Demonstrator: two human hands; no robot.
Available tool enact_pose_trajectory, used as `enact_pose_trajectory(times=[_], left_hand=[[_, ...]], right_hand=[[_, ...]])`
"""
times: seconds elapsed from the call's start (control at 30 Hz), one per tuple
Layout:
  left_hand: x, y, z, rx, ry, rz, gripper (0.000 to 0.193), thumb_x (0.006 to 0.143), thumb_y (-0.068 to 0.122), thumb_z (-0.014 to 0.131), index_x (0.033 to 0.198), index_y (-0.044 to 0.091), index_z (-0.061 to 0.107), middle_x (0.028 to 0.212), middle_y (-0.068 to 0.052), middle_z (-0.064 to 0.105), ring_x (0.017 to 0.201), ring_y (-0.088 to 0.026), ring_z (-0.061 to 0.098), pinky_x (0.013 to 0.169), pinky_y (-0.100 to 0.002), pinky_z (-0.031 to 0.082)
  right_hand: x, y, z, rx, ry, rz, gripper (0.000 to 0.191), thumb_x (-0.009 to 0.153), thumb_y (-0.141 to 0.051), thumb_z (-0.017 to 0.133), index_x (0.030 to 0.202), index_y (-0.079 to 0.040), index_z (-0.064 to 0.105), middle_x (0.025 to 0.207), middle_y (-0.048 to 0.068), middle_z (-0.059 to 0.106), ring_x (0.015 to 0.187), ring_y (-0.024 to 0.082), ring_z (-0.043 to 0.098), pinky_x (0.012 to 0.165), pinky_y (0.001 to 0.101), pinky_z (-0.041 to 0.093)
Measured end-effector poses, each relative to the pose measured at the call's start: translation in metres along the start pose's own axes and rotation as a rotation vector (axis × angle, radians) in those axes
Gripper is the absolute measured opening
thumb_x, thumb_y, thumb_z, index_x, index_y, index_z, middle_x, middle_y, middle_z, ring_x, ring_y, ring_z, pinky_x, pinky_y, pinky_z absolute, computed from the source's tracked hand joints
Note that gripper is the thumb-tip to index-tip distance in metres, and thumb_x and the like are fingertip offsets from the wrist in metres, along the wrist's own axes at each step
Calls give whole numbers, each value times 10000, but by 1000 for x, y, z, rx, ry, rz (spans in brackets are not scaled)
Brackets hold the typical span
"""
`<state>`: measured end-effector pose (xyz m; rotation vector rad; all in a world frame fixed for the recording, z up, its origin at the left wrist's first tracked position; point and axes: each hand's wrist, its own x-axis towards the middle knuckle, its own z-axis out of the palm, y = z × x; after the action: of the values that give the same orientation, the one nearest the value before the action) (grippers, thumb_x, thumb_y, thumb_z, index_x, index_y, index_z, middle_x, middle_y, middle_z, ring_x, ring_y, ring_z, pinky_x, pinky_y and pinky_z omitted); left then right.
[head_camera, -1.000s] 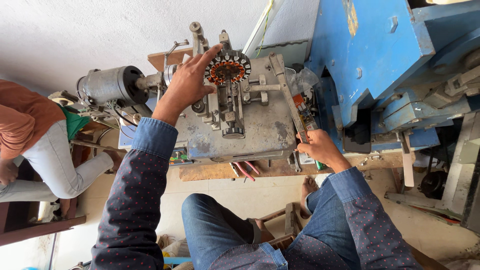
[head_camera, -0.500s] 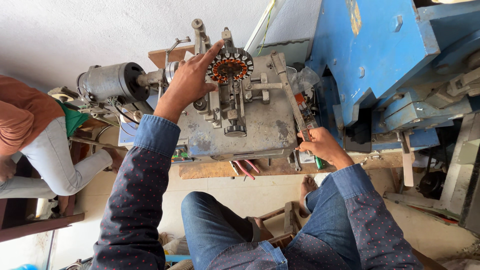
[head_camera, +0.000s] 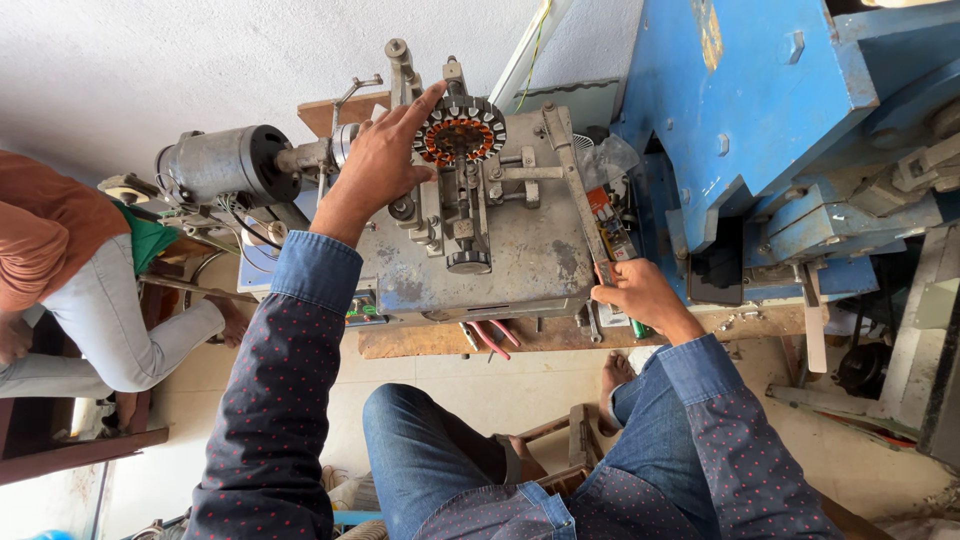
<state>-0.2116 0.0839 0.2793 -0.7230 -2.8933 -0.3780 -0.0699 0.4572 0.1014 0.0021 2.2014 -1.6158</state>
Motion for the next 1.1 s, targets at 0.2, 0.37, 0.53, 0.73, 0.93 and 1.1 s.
enact_pose_trajectory(times=[0.2,0.37,0.53,0.73,0.93,1.1], left_hand=[[-2,-1,1,14,54,12,1249,623,215,954,1633,296,225,1455,-129,509,1326,-408,502,1127,-574,424],[2,-3,5,163,69,-116,1386,540,338,1013,1614,269,140,1485,-183,426,1331,-445,456,1106,-625,353],[4,-7,12,170,-7,-316,1479,595,447,996,1640,158,-10,1411,-238,530,1266,-440,557,1121,-740,239],[5,-10,15,128,-74,-411,1403,679,459,944,1625,79,-20,1183,-190,711,1146,-370,664,1134,-787,144],[-1,-12,16,121,-22,-374,1405,666,449,952,1622,74,-8,1130,-188,721,1104,-375,676,1123,-775,146],[-1,-13,17,121,-18,-382,1398,669,450,945,1621,78,-8,1126,-185,722,1091,-370,683,1137,-764,145]], right_hand=[[-1,1,2,46,6,0,175,819,-159,780,867,-7,708,635,-34,562,563,48,451,492,281,346],[-1,2,1,-63,25,23,193,827,-195,789,842,-17,714,594,6,526,540,81,429,494,301,329],[-2,3,3,-49,35,25,224,820,-212,785,862,-1,721,682,60,680,625,95,600,547,297,454],[-6,-6,4,-72,50,-1,285,817,-243,793,919,18,741,763,90,750,687,110,675,586,299,507],[-8,-20,10,-314,33,68,300,851,-283,805,975,-10,795,693,162,673,592,162,537,544,366,405],[-13,-32,14,-206,86,-27,379,776,-319,815,994,-11,771,718,89,758,631,115,692,579,322,537]])
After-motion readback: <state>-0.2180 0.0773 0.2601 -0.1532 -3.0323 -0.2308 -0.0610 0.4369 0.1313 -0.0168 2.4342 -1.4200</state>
